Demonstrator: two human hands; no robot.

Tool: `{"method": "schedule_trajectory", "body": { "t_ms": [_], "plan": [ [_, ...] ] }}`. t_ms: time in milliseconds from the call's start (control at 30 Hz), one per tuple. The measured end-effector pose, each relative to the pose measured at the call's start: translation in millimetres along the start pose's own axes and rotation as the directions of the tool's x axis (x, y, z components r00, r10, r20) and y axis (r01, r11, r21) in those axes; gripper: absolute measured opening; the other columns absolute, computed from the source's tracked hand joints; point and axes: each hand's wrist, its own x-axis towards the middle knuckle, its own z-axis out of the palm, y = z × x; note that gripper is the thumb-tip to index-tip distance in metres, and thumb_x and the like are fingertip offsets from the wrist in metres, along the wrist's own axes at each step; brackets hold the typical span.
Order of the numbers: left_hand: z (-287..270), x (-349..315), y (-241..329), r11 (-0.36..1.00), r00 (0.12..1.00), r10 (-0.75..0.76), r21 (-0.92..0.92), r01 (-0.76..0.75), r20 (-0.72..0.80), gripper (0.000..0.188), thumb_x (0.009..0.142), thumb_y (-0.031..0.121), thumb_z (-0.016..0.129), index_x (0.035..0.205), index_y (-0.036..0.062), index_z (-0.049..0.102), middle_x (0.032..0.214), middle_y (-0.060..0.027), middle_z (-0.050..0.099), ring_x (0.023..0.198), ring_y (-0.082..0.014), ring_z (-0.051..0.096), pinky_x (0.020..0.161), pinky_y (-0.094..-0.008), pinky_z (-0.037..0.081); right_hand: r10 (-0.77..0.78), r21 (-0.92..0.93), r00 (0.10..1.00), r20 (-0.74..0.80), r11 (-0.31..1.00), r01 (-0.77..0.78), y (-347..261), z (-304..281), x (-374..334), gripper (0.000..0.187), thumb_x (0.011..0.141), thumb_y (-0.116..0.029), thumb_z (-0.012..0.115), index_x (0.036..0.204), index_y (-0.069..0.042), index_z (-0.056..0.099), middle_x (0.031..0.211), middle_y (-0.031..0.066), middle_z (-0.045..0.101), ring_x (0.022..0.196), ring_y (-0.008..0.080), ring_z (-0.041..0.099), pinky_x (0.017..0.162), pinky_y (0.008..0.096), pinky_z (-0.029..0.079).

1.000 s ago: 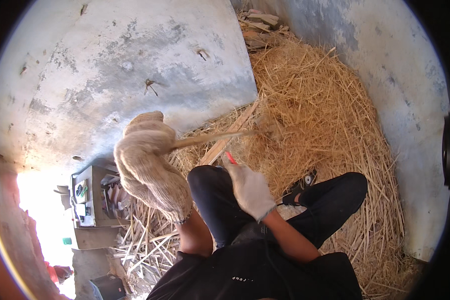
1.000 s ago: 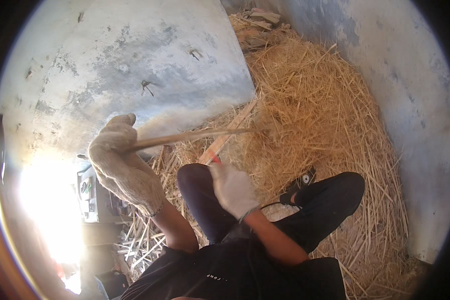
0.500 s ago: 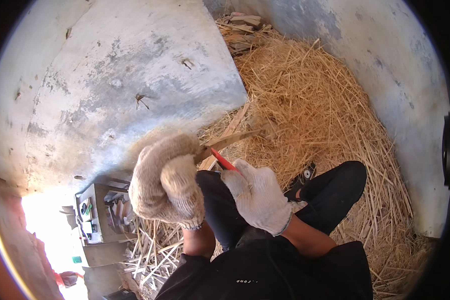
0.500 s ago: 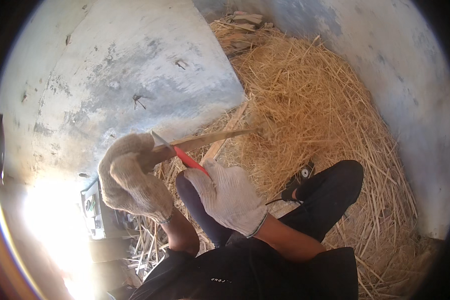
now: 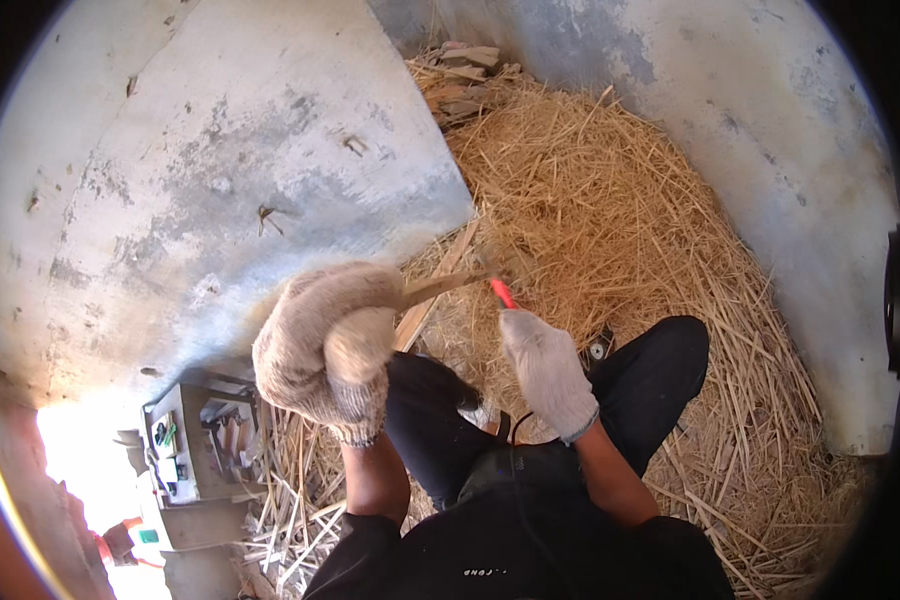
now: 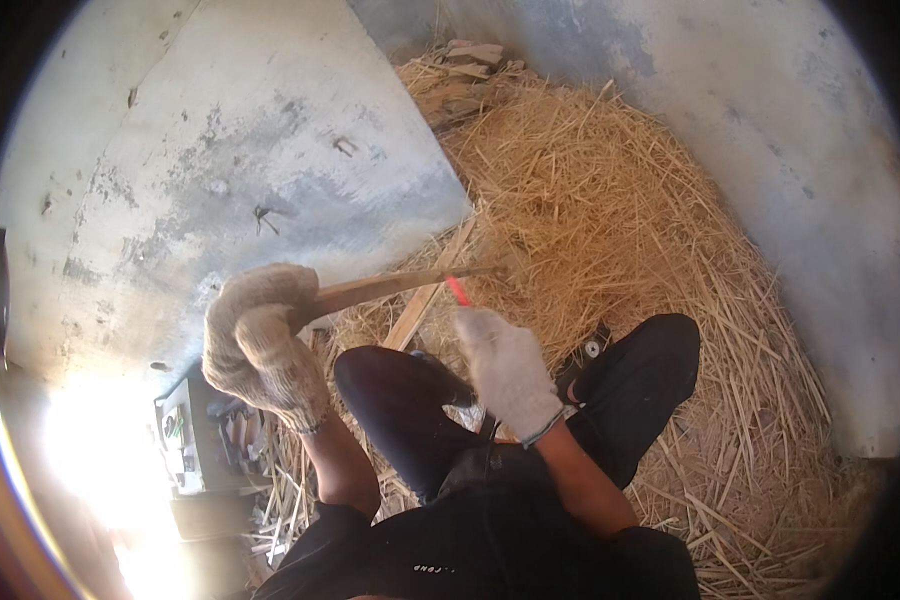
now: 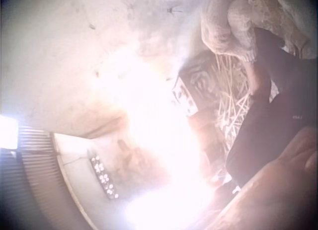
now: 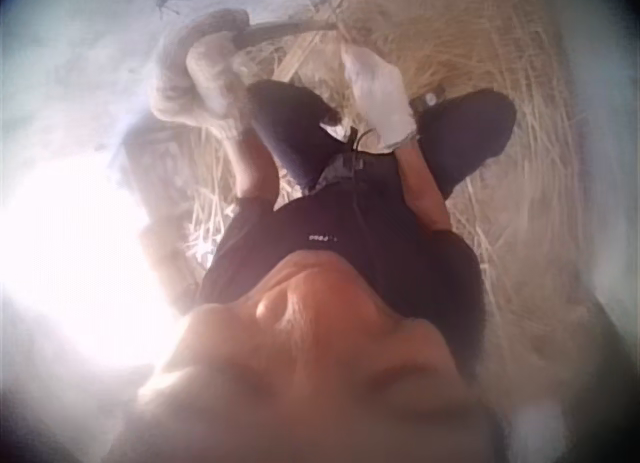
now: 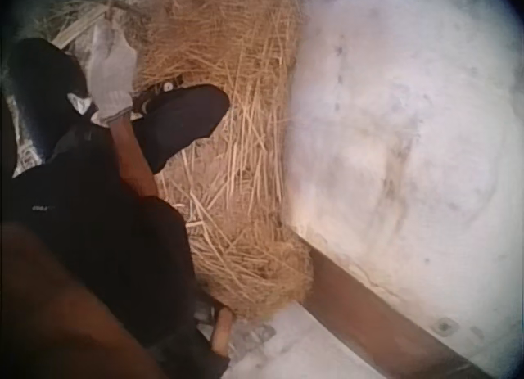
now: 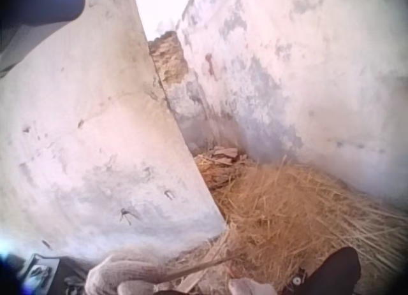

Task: The person uses a tool to peel layers of bark and outer wood from a long piece of timber while holding it steady with a gloved hand.

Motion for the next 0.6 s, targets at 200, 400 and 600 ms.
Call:
{"method": "schedule_trajectory", "body": {
  "t_ms": [200, 400, 600],
  "plan": [
    [0, -20, -7, 0.995, 0.998, -0.005, 0.104, 0.011, -0.060, 0.030, 0.075, 0.026, 0.081, 0.088, -0.0006, 0.074, 0.082, -0.0116, 0.073, 0.084, -0.0288, 0.071, 0.089, -0.0423, 0.053, -0.023, -0.061, 0.975, 0.223, 0.997, 0.038, -63, 0, -7, 0.038, 0.104, -0.035, 0.050, 0.099, 0.001, 0.061, 0.070, 0.0162, 0.059, 0.065, 0.0305, 0.060, 0.059, 0.0403, 0.046],
    [1, -9, -15, 0.993, 0.995, 0.095, -0.078, -0.094, 0.013, 0.028, 0.081, 0.023, 0.076, 0.088, -0.0034, 0.071, 0.080, -0.0139, 0.071, 0.074, -0.0282, 0.069, 0.075, -0.0389, 0.056, 0.096, -0.559, 0.979, 0.179, 0.829, 0.021, 124, 2, 33, 0.039, 0.105, -0.032, 0.044, 0.103, 0.003, 0.063, 0.094, 0.0241, 0.066, 0.084, 0.0422, 0.066, 0.070, 0.0483, 0.050],
    [0, -8, -23, 0.984, 0.958, -0.013, -0.172, -0.038, -0.285, 0.026, 0.096, 0.016, 0.052, 0.077, 0.0003, 0.058, 0.069, -0.0129, 0.059, 0.056, -0.0190, 0.056, 0.043, -0.0243, 0.046, -0.090, 0.156, 0.993, 0.083, 0.985, 0.076, -18, 8, 6, 0.046, 0.103, -0.040, 0.048, 0.103, 0.002, 0.066, 0.080, 0.0256, 0.066, 0.085, 0.0420, 0.068, 0.071, 0.0473, 0.051]
  ]
}}
